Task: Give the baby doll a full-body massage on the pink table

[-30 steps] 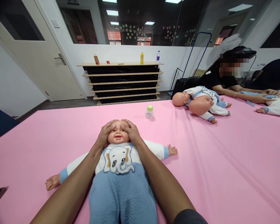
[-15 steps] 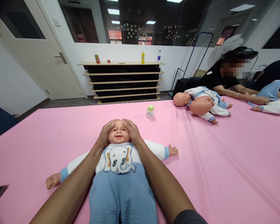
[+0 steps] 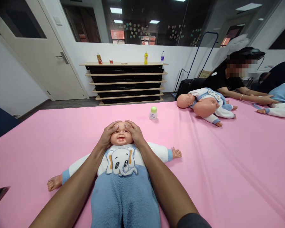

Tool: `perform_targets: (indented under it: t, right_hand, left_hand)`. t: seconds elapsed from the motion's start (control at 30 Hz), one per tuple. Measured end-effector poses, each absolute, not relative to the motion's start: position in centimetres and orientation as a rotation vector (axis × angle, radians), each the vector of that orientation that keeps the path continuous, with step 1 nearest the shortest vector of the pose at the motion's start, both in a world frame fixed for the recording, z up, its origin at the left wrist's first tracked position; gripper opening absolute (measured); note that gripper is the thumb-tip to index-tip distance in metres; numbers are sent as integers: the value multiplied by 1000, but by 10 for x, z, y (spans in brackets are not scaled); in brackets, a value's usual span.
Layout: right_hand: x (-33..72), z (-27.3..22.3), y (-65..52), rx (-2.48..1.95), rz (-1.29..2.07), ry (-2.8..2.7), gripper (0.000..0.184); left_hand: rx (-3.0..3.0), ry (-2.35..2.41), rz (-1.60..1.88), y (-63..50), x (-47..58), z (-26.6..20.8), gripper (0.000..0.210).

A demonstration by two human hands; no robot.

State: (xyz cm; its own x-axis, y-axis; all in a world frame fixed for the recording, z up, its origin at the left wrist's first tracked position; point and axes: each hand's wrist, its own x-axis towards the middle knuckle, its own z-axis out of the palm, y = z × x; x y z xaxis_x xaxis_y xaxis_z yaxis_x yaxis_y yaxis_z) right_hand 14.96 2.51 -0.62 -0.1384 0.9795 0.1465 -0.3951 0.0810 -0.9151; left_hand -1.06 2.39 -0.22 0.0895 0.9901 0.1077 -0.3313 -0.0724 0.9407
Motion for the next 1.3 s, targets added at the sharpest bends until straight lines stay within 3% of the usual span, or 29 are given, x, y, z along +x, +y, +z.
perform_targets:
  t: [0.33,0.53,1.03,1.3]
  right_hand:
    - [148,-10,29,-778,1285,-1071,40]
    - [151,-5,21,-781,1403,-1114,58]
    - [149,-12,29,-709,1407,-1062,43]
    - [147,-12,28,-849,1148,-1143,39]
  left_hand:
    - [1054,881,1451,31,-9,-9,47]
    - [1215,877,1314,25,-14,-4,57]
    - [1054,846,1418,33,-10,-10,43]
    - [1143,895,1535,35,-9,-16,38]
